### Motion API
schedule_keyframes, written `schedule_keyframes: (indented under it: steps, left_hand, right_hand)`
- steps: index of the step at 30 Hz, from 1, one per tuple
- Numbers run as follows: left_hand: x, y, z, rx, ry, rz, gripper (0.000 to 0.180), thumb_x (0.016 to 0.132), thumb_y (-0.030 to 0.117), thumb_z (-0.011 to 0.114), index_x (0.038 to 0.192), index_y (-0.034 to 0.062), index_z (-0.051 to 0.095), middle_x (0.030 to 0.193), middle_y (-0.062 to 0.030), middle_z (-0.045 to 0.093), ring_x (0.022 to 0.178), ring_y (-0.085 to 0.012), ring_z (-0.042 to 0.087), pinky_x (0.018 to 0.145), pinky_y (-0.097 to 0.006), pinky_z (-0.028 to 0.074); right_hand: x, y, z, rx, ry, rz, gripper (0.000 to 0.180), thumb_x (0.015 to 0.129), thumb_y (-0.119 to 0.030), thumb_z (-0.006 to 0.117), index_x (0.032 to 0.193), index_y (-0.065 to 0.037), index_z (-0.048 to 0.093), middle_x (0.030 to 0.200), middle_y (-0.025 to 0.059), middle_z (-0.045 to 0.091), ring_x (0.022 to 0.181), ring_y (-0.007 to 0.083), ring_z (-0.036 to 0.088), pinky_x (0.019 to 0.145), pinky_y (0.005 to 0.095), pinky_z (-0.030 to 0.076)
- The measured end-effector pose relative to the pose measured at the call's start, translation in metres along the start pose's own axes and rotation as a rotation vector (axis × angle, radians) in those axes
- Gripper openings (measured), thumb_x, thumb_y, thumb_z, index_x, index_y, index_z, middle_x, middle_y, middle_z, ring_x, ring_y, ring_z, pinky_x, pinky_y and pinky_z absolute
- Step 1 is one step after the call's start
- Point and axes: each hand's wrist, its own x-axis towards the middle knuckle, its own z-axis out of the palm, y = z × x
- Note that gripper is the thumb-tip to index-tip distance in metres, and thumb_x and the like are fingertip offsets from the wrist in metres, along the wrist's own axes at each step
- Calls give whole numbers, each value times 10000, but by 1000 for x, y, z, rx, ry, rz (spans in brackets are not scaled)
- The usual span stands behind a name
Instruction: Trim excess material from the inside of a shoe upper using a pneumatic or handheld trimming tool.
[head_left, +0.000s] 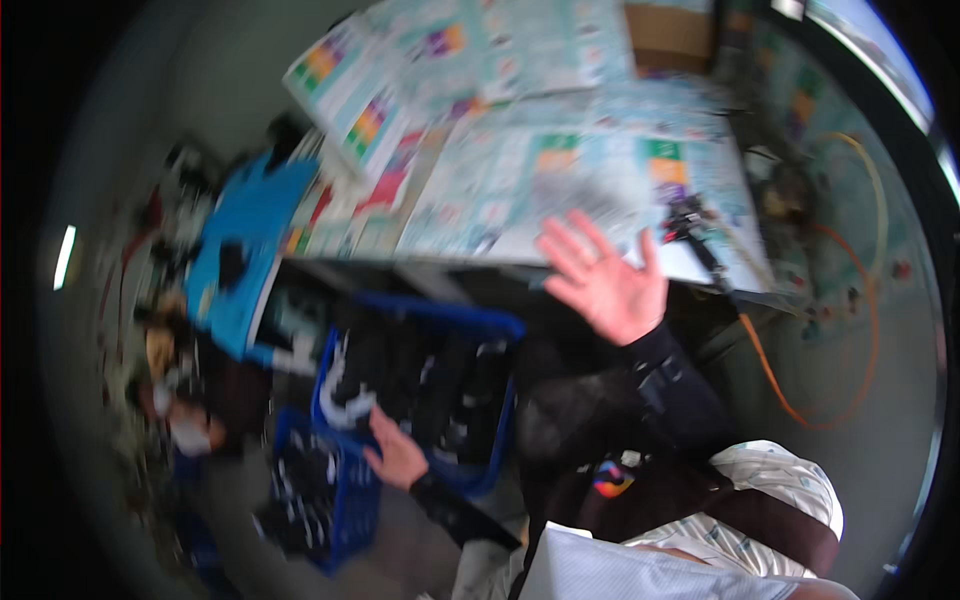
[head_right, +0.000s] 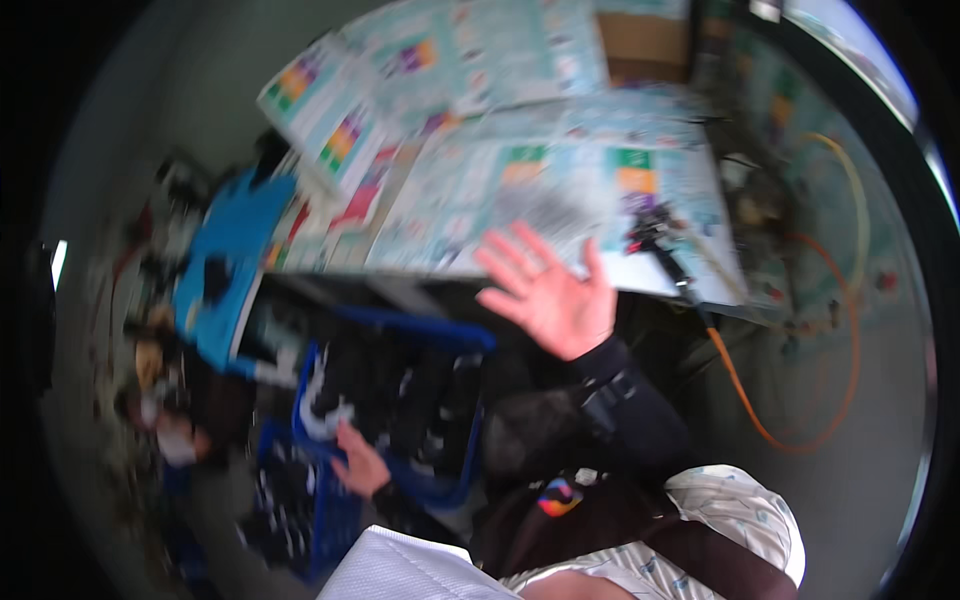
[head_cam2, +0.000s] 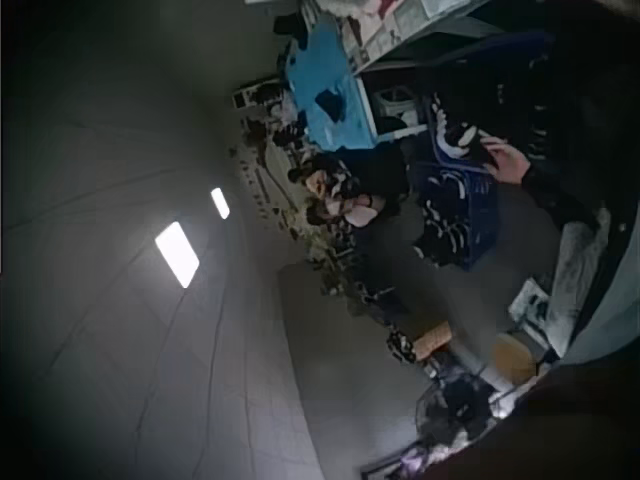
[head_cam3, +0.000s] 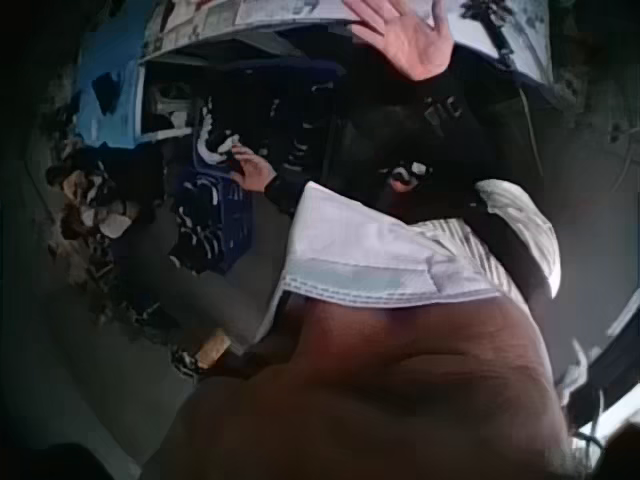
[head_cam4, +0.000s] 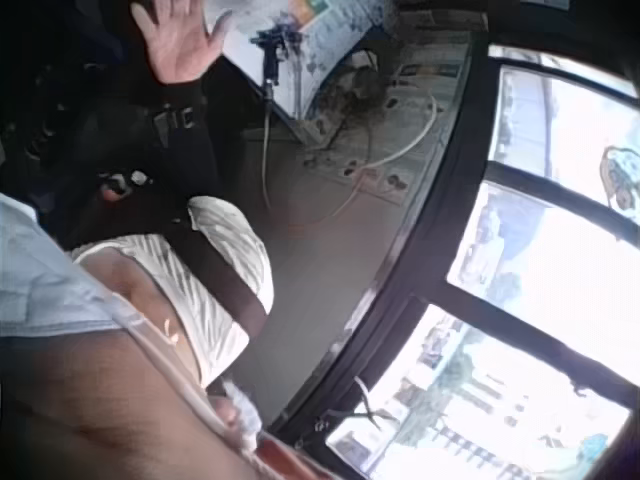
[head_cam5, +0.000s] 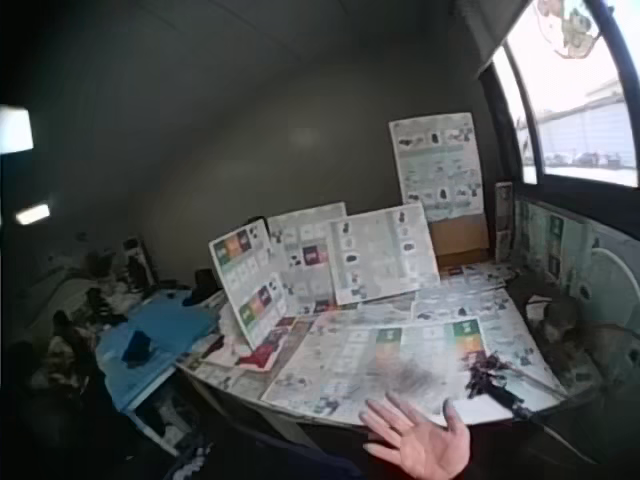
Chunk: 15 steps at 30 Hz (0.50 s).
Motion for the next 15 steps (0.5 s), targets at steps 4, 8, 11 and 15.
schedule_keyframes:
  steps: [4,8,11,15]
  left_hand:
    - [3,82,-20,-34,90,128,700,1068,337,519,1541,-132,305,1656,-295,281,1349,-379,530,1087,-432,531]
    - [-33,146,-93,811,722,289,526,1026,196,586,1415,-130,451,1428,-282,576,1224,-376,642,1053,-449,572]
    - [-67,165,-163,1334,935,-157,462,1012,262,633,1375,-10,546,1320,-202,666,1127,-325,693,961,-409,585]
    - [-48,174,-261,1699,1040,-708,427,980,288,673,1308,23,605,1205,-147,721,1021,-276,724,849,-410,591]
  right_hand:
    - [25,67,-29,28,-45,142,923,1017,-511,587,1652,-5,147,1722,257,102,1598,404,149,1211,653,320]
    - [17,95,-86,-475,162,360,758,1037,-398,575,1591,46,306,1631,269,361,1472,377,448,1136,469,472]
    - [-2,94,-132,-1132,371,783,445,1064,-280,516,1376,32,572,1236,169,713,1160,257,685,976,362,539]
    - [-35,86,-178,-1515,372,952,344,1055,-158,612,1345,26,593,1196,98,713,1059,142,667,931,284,519]
